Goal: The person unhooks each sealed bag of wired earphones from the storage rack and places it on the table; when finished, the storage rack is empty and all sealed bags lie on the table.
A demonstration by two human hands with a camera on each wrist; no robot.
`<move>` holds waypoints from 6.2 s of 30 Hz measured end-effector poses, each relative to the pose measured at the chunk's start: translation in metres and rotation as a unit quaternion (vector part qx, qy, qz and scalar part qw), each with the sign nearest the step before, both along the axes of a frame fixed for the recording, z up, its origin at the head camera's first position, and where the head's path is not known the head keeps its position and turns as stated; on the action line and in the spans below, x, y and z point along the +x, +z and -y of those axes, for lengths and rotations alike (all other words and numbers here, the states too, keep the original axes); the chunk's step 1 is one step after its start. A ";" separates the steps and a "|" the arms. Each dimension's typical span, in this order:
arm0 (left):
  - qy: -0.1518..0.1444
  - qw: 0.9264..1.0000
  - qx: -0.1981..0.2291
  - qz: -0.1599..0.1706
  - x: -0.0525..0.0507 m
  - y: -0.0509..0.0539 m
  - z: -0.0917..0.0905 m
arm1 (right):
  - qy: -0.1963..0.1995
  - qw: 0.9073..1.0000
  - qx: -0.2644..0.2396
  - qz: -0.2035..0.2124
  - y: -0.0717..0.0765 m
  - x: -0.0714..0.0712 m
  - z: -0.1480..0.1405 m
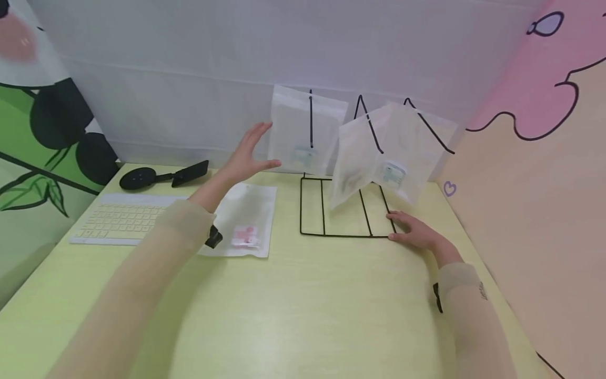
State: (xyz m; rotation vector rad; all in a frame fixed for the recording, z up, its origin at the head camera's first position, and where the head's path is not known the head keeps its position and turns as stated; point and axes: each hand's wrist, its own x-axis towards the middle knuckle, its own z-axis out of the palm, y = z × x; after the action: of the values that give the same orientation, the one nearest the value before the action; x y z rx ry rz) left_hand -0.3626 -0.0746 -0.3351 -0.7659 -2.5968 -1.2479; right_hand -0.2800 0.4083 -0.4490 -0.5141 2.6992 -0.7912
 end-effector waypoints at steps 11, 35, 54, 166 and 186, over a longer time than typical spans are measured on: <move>-0.023 0.999 0.027 0.030 -0.024 0.009 -0.009 | -0.002 1.000 -0.005 0.000 0.002 -0.003 0.003; -0.001 0.986 -0.006 -0.164 -0.005 0.001 -0.047 | -0.007 1.000 -0.006 0.009 0.000 -0.002 0.000; -0.011 0.967 0.074 -0.243 0.011 -0.009 -0.054 | -0.006 1.000 -0.006 0.006 0.000 -0.002 0.002; -0.081 0.965 0.080 -0.236 0.209 0.016 0.004 | 0.008 1.000 -0.009 -0.006 -0.001 0.000 0.000; -0.055 0.986 0.058 -0.144 0.243 0.021 0.100 | 0.009 1.000 -0.029 0.003 -0.003 -0.001 -0.001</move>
State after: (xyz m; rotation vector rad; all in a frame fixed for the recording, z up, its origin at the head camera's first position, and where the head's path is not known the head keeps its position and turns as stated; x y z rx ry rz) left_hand -0.1198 -0.1742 -0.3144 -0.9970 -2.2601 -1.2027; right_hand -0.2809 0.4094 -0.4521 -0.5483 2.6684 -0.8661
